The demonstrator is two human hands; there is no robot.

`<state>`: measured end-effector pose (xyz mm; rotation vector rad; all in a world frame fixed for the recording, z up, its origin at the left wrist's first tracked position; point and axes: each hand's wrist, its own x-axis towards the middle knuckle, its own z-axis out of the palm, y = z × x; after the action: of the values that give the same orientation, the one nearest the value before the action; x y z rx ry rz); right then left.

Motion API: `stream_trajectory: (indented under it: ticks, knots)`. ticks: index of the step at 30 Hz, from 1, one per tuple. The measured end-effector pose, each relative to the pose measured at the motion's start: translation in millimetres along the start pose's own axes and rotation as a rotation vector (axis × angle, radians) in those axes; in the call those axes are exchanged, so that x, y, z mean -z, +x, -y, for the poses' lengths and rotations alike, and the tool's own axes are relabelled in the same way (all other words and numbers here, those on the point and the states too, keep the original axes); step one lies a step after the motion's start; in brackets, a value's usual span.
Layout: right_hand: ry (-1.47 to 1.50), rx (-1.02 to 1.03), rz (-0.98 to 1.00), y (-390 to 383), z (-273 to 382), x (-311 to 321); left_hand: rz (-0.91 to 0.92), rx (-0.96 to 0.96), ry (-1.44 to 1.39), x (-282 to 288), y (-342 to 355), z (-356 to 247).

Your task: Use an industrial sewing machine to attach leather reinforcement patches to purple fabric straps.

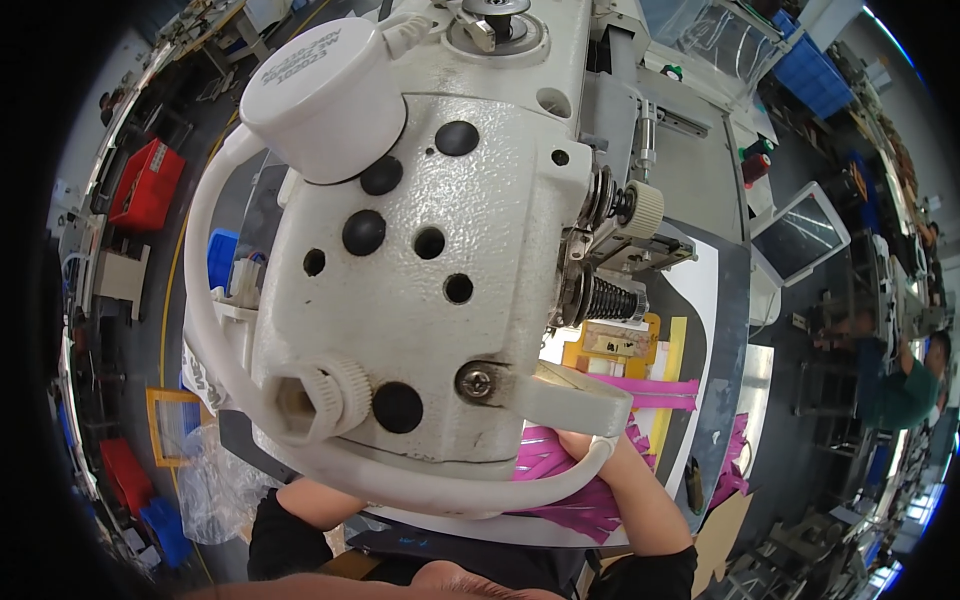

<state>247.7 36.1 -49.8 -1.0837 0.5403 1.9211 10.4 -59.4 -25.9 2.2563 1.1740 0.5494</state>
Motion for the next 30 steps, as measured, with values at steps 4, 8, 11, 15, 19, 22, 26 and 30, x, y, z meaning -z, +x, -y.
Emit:
stream_trajectory:
  ticks: [4, 8, 11, 15, 19, 22, 26, 30]
  knots:
    - [0.063, -0.067, -0.025, 0, 1, -4, -0.215, -0.062, 0.168, 0, 1, 0]
    - [0.129, -0.128, -0.040, -2, 1, -6, -0.275, -0.067, 0.177, 3, 3, -1]
    - [0.168, -0.145, -0.053, 11, 3, 7, -0.196, -0.043, 0.149, -1, 2, 1]
    - [0.140, -0.060, -0.055, 39, 10, 35, -0.091, -0.018, 0.134, -14, -1, 5]
    - [-0.440, 0.125, 0.235, 0, 14, 22, -0.072, -0.003, 0.127, -7, -9, 4]
    - [-0.883, 0.280, 0.443, -26, 15, 7, -0.067, -0.003, 0.114, -9, 9, 3]
    - [-1.330, 0.445, 0.626, -38, 3, -35, -0.056, -0.015, 0.089, -13, 30, -2]
    - [-0.816, 0.024, 0.535, -22, 7, -33, -0.043, 0.006, 0.083, -5, 34, 2]
